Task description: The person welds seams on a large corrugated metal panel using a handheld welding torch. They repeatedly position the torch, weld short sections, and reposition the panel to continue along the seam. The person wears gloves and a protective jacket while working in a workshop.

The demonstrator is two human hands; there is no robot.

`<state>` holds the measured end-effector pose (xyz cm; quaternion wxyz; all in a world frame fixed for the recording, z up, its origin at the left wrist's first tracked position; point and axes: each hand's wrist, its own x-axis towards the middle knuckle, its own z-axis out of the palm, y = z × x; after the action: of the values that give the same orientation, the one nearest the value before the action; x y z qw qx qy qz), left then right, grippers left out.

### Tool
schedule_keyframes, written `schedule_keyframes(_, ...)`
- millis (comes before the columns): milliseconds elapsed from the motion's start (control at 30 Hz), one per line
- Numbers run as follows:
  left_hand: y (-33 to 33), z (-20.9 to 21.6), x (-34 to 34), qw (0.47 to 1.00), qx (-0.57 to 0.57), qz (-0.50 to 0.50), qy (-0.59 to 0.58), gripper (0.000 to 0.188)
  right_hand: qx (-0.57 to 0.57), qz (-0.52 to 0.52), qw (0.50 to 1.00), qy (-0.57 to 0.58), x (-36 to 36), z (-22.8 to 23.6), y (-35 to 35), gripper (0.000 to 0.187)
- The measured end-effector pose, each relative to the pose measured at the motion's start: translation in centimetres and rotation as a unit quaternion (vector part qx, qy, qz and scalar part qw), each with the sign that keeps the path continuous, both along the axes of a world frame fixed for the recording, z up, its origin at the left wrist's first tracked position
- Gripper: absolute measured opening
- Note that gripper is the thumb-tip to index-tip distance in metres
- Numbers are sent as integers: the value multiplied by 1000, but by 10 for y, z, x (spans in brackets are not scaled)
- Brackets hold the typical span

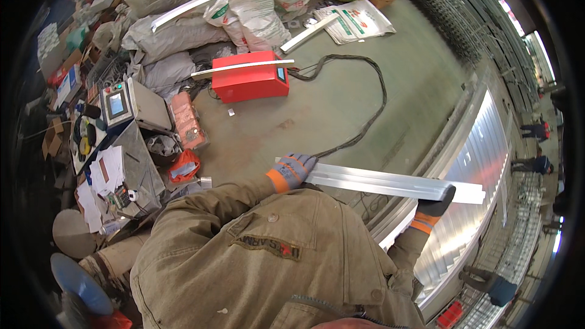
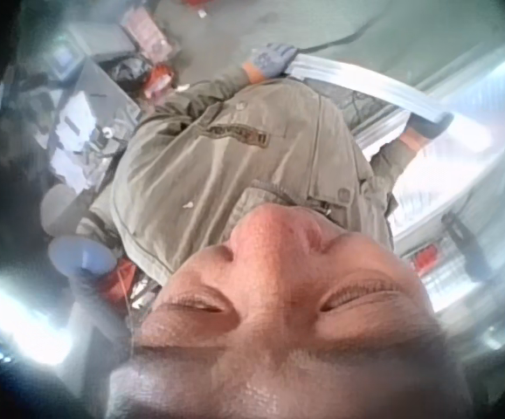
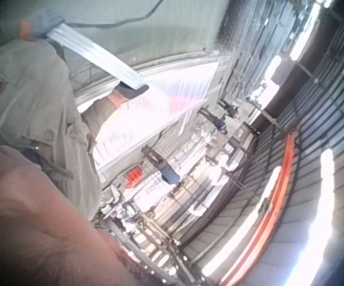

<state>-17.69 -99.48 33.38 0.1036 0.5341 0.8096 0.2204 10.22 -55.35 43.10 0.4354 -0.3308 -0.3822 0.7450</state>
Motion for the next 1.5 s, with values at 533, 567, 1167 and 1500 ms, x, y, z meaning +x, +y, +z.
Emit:
schedule_keyframes(533,72,-8,-39,974,10,210,-88,88,-32,178,982,56,-244,3,78,63)
schedule_keyframes(567,81,-1,-48,968,66,213,-113,88,-31,260,959,107,-252,16,70,64)
schedule_keyframes(1167,124,-72,-352,893,64,218,-388,95,437,376,730,-366,-585,-69,-49,81)
schedule_keyframes(1500,-158,-228,-374,722,-91,594,-344,71,531,458,514,-494,-767,-208,-63,90)
